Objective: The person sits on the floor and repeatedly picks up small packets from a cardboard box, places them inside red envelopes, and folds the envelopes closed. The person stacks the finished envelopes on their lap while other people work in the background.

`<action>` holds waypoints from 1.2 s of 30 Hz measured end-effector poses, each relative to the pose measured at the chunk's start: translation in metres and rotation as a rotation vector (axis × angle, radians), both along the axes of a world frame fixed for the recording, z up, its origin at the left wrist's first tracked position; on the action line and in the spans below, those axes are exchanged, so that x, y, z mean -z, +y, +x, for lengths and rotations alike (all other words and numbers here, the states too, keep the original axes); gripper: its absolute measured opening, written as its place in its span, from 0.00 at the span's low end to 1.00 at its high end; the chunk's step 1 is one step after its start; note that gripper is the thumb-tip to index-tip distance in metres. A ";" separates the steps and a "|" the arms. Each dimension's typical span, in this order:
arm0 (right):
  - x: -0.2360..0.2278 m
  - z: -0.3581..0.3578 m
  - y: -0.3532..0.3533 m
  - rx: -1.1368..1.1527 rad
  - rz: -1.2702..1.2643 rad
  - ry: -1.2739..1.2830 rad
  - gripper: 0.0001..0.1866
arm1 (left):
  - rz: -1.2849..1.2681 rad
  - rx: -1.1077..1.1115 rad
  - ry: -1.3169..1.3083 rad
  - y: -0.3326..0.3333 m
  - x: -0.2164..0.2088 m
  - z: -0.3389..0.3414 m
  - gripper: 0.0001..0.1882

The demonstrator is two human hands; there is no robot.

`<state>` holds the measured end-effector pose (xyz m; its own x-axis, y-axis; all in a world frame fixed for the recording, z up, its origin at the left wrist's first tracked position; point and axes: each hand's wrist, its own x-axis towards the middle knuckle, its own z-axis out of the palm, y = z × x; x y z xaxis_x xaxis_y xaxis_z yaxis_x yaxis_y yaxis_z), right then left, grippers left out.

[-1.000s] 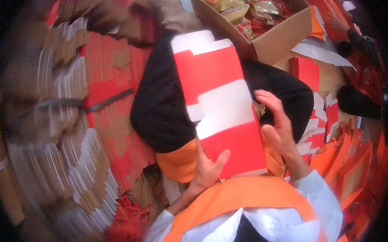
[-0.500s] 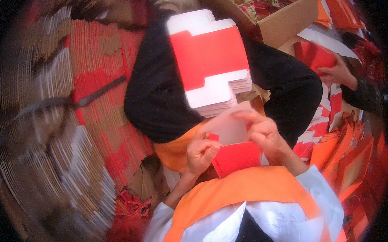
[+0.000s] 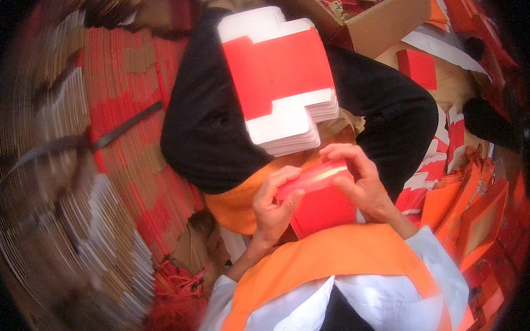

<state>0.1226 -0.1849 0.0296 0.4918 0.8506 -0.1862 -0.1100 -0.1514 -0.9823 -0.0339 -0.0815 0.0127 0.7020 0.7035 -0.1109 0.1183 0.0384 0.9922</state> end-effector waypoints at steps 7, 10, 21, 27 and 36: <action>-0.004 0.007 0.000 -0.109 -0.089 -0.064 0.05 | -0.122 0.074 0.118 0.003 -0.003 0.000 0.10; -0.004 0.005 -0.001 -0.079 -0.110 0.046 0.04 | -0.103 0.105 0.099 0.004 -0.005 0.001 0.10; 0.005 0.005 -0.008 -0.077 -0.139 0.236 0.10 | -0.028 0.074 0.034 -0.013 0.010 -0.007 0.12; 0.011 0.007 -0.013 -0.104 -0.081 0.283 0.14 | 0.012 0.070 0.036 -0.017 0.014 -0.008 0.12; 0.012 0.021 -0.020 -0.384 0.058 -0.149 0.10 | 0.388 0.062 0.045 -0.009 0.013 -0.006 0.07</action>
